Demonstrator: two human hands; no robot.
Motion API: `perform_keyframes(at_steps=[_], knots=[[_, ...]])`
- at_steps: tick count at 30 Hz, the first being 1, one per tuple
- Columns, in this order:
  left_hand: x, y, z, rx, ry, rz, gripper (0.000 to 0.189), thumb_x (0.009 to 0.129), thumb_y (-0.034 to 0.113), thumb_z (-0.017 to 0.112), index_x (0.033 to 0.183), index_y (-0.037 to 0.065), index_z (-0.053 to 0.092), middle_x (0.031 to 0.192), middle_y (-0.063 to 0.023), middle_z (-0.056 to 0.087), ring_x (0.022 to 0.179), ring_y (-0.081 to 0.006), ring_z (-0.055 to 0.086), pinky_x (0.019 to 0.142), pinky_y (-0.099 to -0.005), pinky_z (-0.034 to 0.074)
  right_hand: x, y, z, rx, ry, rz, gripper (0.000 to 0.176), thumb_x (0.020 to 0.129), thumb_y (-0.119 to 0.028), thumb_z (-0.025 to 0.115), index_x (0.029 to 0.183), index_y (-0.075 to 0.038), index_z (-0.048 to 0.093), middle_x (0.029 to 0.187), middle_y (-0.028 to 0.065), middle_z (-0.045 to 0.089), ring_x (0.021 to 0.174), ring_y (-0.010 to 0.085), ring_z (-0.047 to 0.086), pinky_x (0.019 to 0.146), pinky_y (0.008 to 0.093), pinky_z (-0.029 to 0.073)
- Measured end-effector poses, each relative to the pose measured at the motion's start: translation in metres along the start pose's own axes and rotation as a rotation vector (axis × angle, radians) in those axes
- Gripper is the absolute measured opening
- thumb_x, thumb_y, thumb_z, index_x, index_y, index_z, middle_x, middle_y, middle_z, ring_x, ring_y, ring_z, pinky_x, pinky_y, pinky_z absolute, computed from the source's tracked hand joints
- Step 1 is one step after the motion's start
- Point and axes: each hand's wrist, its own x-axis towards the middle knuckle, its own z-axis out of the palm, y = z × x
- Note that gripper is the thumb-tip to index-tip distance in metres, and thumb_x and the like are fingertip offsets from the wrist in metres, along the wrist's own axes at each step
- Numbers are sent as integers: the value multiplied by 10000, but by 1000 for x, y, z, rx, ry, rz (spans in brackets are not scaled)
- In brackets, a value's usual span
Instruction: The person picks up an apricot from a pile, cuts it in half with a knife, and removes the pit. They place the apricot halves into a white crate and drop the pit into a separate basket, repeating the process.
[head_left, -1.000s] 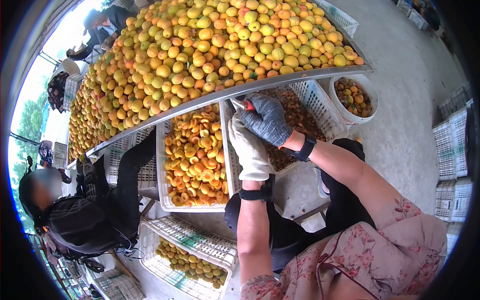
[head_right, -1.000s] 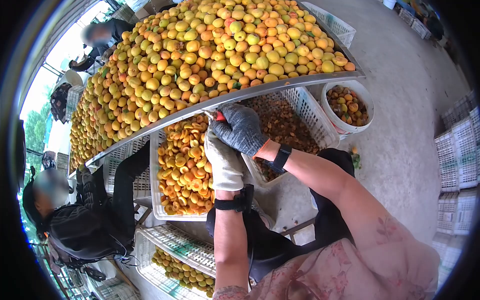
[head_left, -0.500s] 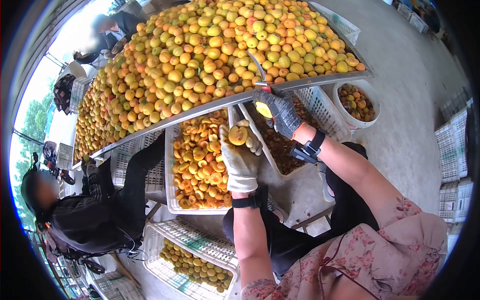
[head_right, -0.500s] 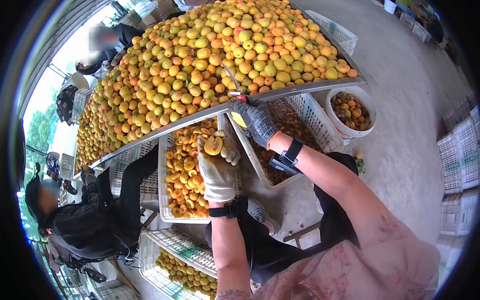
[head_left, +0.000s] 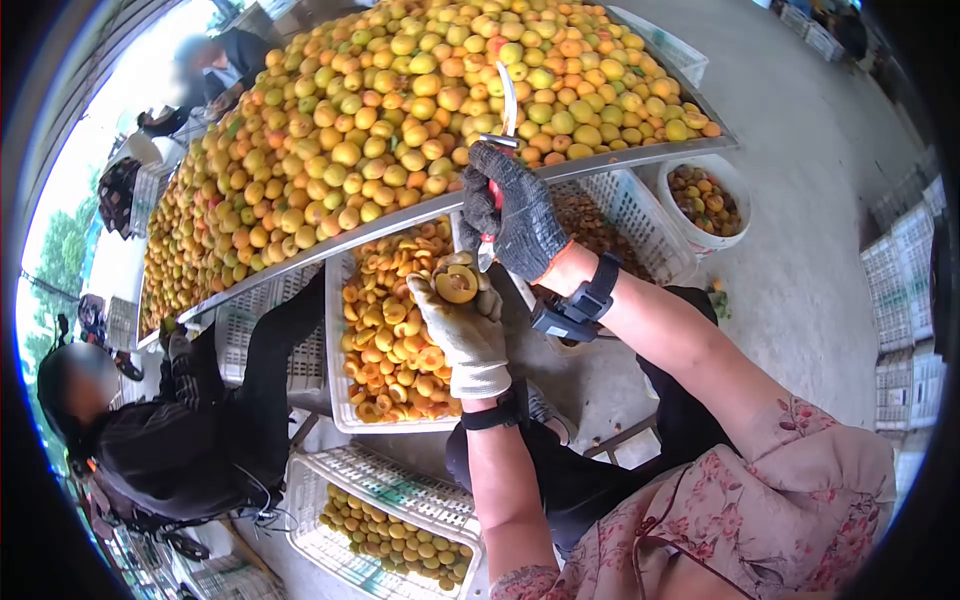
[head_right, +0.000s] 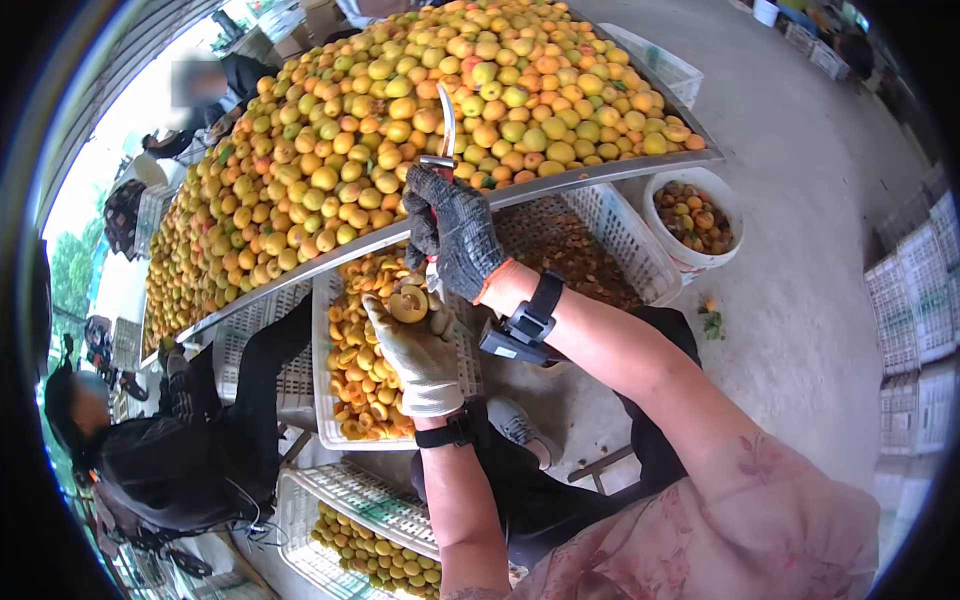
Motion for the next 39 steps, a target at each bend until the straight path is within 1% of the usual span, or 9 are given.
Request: perform_keyframes(at_steps=[3,10,14,18,22,28,35,37,39], knots=[[3,-20,12,39,-99,5,564,942,596,345,940,77,565,600,-14,486,414,-93,326,368,-223,228,-6,-11,-11,-26,64,-37,241,883,-296,642,773,-99,557,530,-27,471,374,94,434,338,277,395],[13,-54,34,49,64,-25,457,960,521,385,862,112,566,591,20,478,409,-93,369,374,-220,265,-16,-20,-26,-94,91,-260,118,908,-186,615,894,-73,584,662,-41,510,491,66,455,437,226,373],[22,-71,42,-5,84,151,476,983,421,373,1210,26,508,1108,-133,610,991,-221,615,854,-349,506,-14,-21,-37,-95,133,-262,139,912,-192,608,920,-54,599,655,-38,520,492,78,468,439,223,376],[31,-76,44,92,215,66,472,987,401,376,1200,-2,500,1113,-152,608,1006,-245,609,879,-362,494,-10,-17,-48,-193,98,-326,175,918,-211,594,974,-45,603,654,-23,545,485,93,478,413,234,368],[35,-82,53,70,156,100,467,988,401,376,1186,-1,509,1101,-149,615,992,-248,615,879,-366,493,1,-23,-54,-56,228,-162,98,897,-175,636,929,-84,619,561,-57,485,418,48,428,373,208,331],[44,-93,43,285,183,231,396,981,387,399,1101,43,554,983,-84,615,872,-191,627,711,-317,545,12,-41,-74,325,240,96,313,879,-334,638,690,-178,442,511,-61,324,414,120,325,401,303,293],[45,-98,35,582,146,463,354,981,364,398,906,51,546,786,-23,530,706,-142,535,657,-272,497,18,-34,-95,410,265,109,243,897,-253,624,738,-145,476,535,-32,370,445,144,387,429,309,361],[38,-92,39,535,150,397,336,982,322,385,890,43,547,770,-11,512,678,-133,503,627,-264,477,14,-36,-92,410,268,120,274,904,-272,612,713,-153,454,541,-43,343,454,126,354,446,288,331],[31,-87,43,1291,26,883,293,977,271,393,863,45,542,757,-10,501,643,-131,477,579,-246,448,13,-36,-92,411,269,129,307,911,-290,599,689,-160,433,547,-55,316,462,108,322,462,268,302]])
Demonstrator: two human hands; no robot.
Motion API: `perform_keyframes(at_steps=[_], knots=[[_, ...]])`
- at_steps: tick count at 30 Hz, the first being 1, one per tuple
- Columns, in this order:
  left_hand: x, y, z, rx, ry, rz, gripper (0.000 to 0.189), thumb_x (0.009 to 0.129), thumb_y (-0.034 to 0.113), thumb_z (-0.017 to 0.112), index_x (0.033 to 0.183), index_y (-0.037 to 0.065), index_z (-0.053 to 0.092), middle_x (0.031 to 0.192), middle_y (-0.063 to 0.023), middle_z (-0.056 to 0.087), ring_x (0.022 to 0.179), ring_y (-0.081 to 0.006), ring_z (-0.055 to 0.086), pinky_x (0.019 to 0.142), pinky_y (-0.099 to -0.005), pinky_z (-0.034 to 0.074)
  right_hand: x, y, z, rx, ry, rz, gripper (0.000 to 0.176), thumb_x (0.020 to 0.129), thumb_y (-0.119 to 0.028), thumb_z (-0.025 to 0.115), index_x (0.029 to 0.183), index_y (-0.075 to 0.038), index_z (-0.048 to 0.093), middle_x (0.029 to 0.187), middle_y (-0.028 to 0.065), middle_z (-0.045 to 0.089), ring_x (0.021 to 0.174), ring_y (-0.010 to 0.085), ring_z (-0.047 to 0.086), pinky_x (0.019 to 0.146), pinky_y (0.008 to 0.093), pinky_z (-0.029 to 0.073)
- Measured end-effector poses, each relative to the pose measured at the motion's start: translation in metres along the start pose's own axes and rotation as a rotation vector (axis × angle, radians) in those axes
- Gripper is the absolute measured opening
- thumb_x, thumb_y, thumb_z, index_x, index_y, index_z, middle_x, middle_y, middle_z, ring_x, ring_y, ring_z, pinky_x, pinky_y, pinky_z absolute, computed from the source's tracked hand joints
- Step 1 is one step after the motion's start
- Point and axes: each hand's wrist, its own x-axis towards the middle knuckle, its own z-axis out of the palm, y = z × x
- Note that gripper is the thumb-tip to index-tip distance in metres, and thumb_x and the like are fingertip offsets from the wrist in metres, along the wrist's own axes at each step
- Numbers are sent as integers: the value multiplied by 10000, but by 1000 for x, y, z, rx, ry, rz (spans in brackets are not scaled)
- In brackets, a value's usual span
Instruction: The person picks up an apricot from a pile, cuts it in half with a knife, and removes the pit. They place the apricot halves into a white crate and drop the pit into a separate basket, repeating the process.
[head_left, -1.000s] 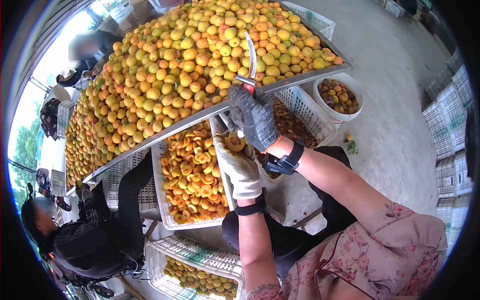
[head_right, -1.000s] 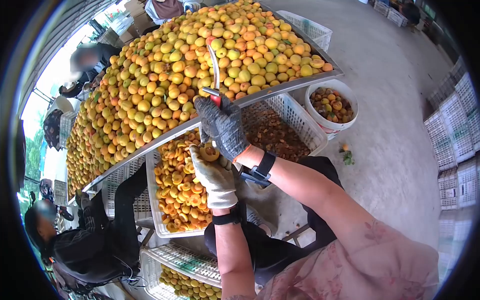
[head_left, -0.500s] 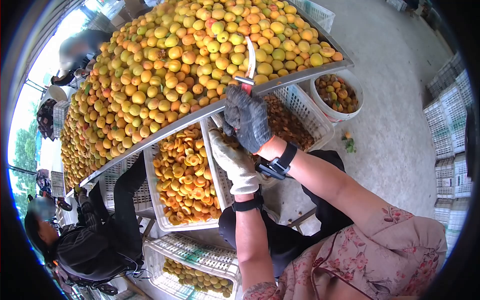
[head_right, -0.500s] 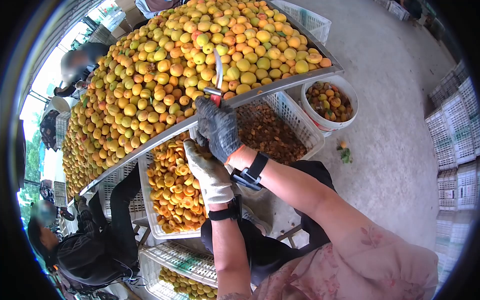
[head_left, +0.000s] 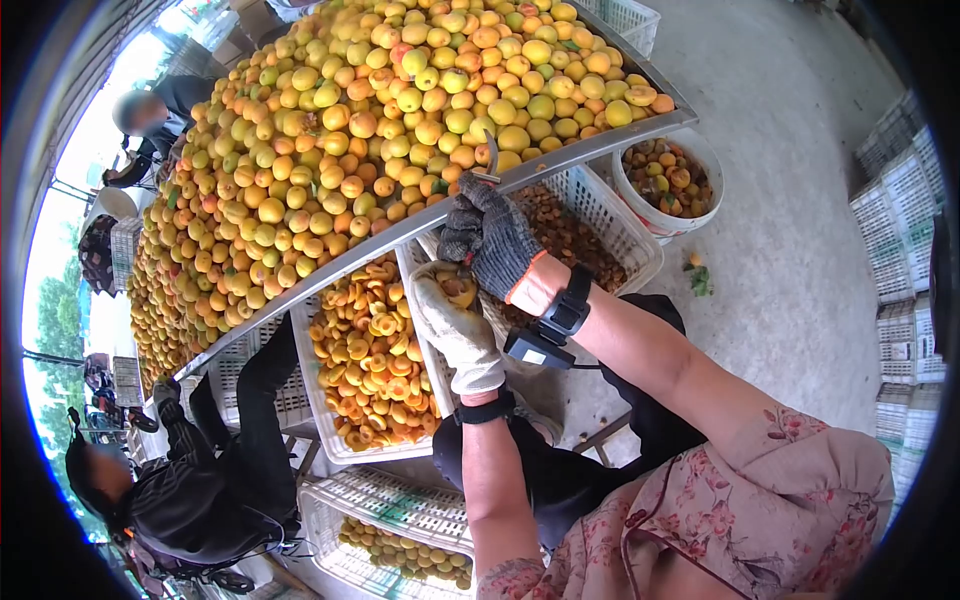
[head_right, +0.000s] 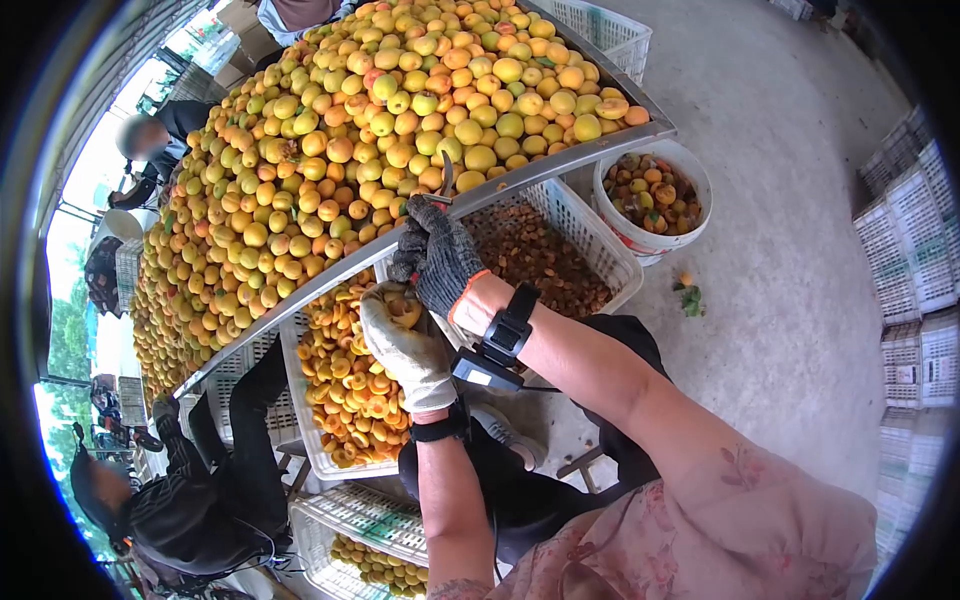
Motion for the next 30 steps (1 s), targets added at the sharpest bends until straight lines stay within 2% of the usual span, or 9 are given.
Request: perform_keyframes(at_steps=[6,10,14,16,22,24,26,27,30], knots=[[3,0,-2,-972,-48,-751,221,971,265,448,960,59,527,762,-27,515,640,-159,529,521,-240,452,-9,-6,12,-43,-6,-30,206,898,-217,619,755,-134,497,530,-35,399,416,121,405,379,308,372],[12,4,-1,-1229,-26,-963,253,982,337,415,1002,104,509,789,-18,525,656,-168,550,518,-285,473,-16,-3,23,-248,-66,-141,206,887,-216,640,755,-132,507,521,-48,427,361,90,376,320,263,306],[-6,-12,1,-1173,-169,-758,280,978,360,414,972,106,530,694,-9,532,555,-158,525,449,-264,418,-13,-3,25,-299,-106,-149,156,876,-196,651,789,-112,552,523,-51,438,370,77,395,328,247,300],[-4,-5,9,-1023,-52,-842,287,975,361,422,952,99,536,647,12,498,499,-120,469,418,-240,367,-8,-1,21,-310,-113,-143,134,872,-193,658,812,-106,577,535,-56,445,371,67,392,332,238,293],[-6,-27,26,-586,243,-431,303,980,360,431,1002,83,551,756,23,579,613,-65,543,516,-181,435,-7,18,33,-658,-48,-233,157,859,-189,684,957,-77,634,627,-61,545,492,27,471,391,184,323],[-4,-15,16,-550,185,-496,302,972,394,432,938,113,539,730,31,569,602,-65,547,508,-185,446,-6,18,33,-692,-109,-134,154,867,-199,676,950,-78,629,612,-64,532,470,30,463,376,191,317],[2,-7,8,-951,177,-965,314,957,420,434,794,159,493,665,41,539,529,-81,525,441,-207,428,9,17,20,-507,-222,-12,148,864,-206,677,924,-80,629,613,-60,534,458,32,461,364,204,316],[4,-15,0,-1128,-13,-831,336,943,411,436,692,188,423,601,45,502,444,-92,486,379,-222,408,14,15,18,-315,-328,104,145,861,-212,679,898,-81,628,614,-57,537,445,35,458,353,216,315],[3,-12,7,-1012,136,-1055,372,950,432,434,682,175,427,541,55,406,388,-66,363,344,-199,280,22,21,11,-232,-379,198,156,837,-218,707,854,-84,630,649,-48,560,464,34,468,366,221,334]])
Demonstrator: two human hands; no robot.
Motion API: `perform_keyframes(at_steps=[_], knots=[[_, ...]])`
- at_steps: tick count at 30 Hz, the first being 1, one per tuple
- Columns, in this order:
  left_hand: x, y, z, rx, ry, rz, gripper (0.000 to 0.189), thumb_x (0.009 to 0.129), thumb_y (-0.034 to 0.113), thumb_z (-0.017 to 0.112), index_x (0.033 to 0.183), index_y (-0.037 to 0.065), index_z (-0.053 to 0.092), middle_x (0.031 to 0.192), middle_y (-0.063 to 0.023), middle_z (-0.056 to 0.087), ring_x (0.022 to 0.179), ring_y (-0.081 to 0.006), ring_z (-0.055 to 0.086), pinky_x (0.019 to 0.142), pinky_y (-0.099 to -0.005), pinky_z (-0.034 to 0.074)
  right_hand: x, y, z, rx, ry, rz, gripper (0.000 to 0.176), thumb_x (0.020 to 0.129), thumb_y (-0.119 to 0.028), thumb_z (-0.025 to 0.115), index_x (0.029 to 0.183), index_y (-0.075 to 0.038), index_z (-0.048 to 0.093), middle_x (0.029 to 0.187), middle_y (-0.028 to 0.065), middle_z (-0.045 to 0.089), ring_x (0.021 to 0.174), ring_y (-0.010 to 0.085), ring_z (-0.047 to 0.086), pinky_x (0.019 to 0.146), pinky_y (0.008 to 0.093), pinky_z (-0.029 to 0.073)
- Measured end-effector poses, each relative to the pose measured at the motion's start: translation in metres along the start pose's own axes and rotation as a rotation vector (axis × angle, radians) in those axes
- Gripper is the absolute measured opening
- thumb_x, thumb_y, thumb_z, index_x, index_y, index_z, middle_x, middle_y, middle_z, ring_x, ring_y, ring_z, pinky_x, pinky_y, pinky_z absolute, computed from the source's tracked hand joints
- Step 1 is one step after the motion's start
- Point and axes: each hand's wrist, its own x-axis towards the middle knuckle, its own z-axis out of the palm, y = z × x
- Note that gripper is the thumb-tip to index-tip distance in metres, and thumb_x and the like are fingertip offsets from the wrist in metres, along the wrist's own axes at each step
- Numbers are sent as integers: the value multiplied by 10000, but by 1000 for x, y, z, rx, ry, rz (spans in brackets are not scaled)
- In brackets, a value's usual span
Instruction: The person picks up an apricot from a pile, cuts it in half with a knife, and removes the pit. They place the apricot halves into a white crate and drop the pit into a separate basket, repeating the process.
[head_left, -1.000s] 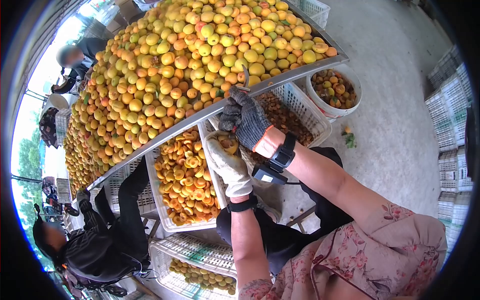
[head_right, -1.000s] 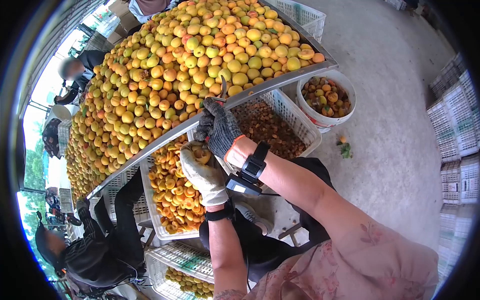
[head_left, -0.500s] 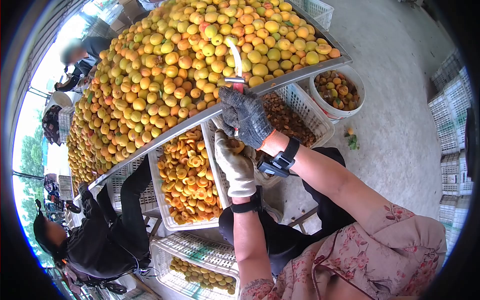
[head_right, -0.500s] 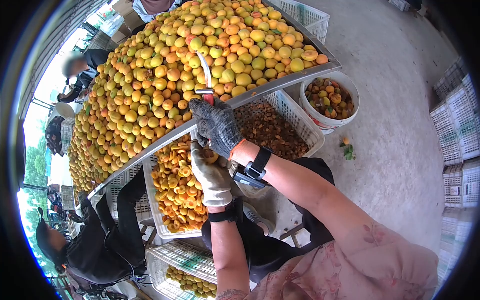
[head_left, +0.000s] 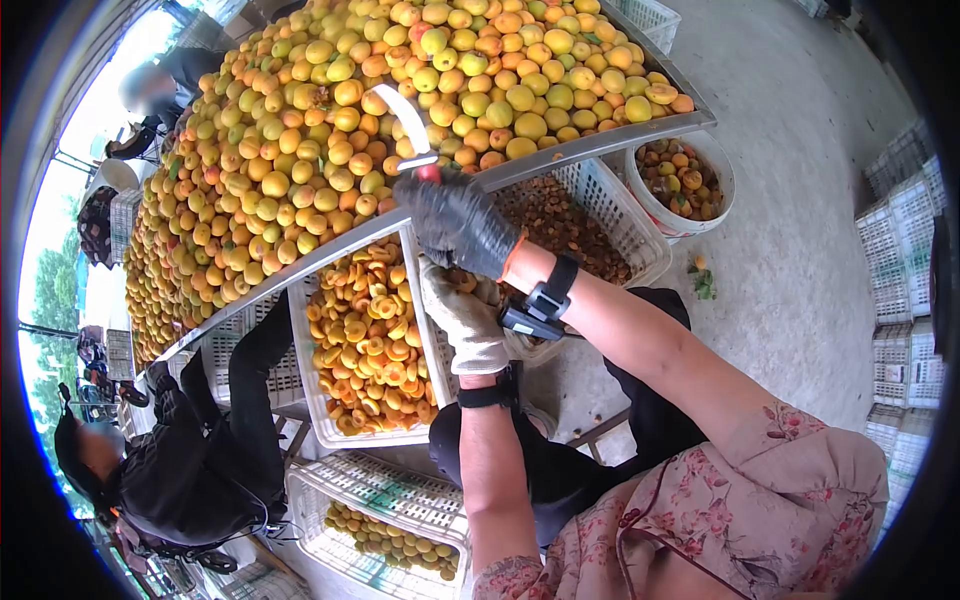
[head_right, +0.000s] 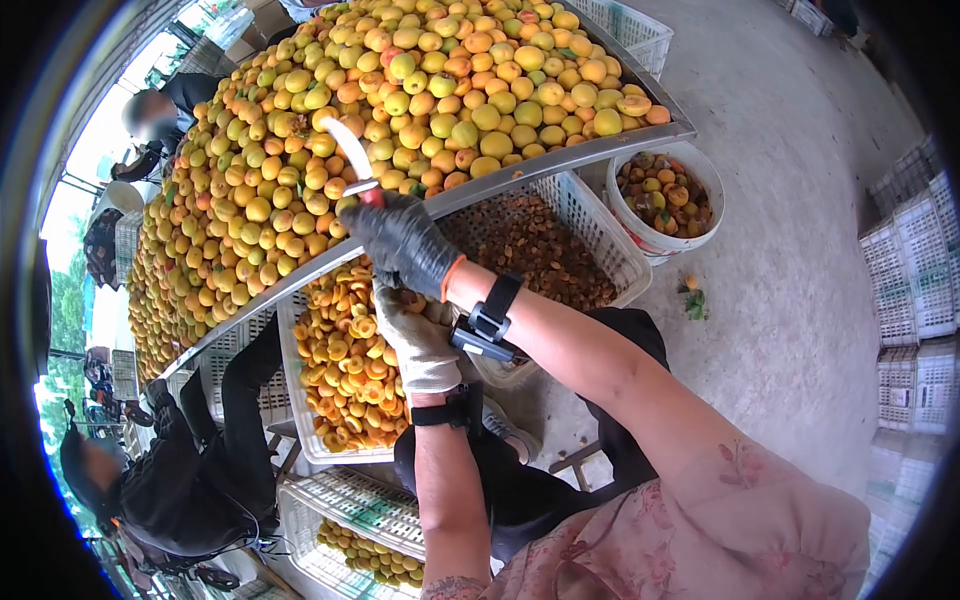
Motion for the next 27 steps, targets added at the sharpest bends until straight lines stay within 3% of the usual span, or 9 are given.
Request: perform_keyframes(at_steps=[2,4,5,8,10,12,16,23,27], knots=[[-4,1,14,-13,152,-20,348,943,414,451,691,174,458,537,58,404,377,-63,354,329,-197,265,4,21,5,-912,117,-564,173,823,-210,723,866,-71,630,677,-42,576,495,26,468,396,199,346],[-2,2,8,-2,-124,2,311,947,365,454,712,166,495,535,52,434,367,-71,376,326,-199,289,-9,9,16,-937,98,-490,160,814,-186,729,883,-75,638,706,-44,592,532,23,476,427,204,360],[-4,1,7,-40,-39,-58,275,955,284,454,731,137,513,600,49,469,431,-57,419,353,-186,317,-9,1,16,-608,115,-318,151,818,-193,722,889,-87,640,705,-52,581,524,30,475,425,221,362],[14,-18,-3,687,-41,795,219,960,225,474,899,60,604,815,38,537,657,-24,449,551,-189,368,-10,-16,-8,-115,42,2,126,838,-221,698,895,-127,637,663,-73,526,495,55,467,419,254,360],[22,-25,-11,441,-17,550,287,908,178,535,1124,-10,563,876,-63,591,751,-157,591,657,-252,492,-9,-18,-12,100,49,51,128,847,-238,686,897,-135,629,597,-78,465,469,67,452,403,254,348],[25,-33,-13,734,-77,977,270,966,263,484,1049,36,606,905,-7,587,753,-83,535,649,-215,435,-14,-18,-4,92,4,57,126,847,-245,692,871,-135,635,606,-66,501,511,57,471,433,243,359],[30,-32,-21,-135,-253,146,289,967,231,480,1141,18,569,1007,-84,626,845,-157,610,736,-299,515,-15,8,16,-764,257,-281,206,833,-253,717,828,-63,637,700,-11,594,617,63,495,551,246,416],[67,-72,-64,293,-192,447,292,956,243,513,1122,10,574,998,-70,633,837,-157,609,734,-296,513,-32,11,16,-1622,46,-627,285,801,-268,742,955,-46,653,830,85,659,774,206,632,713,312,494],[23,-35,-12,235,-117,350,410,1001,296,403,1298,21,465,1209,-96,557,1057,-208,562,922,-318,459,-15,0,-15,-3121,285,-1052,186,879,-256,640,925,-83,588,676,0,535,623,170,558,620,304,481]])
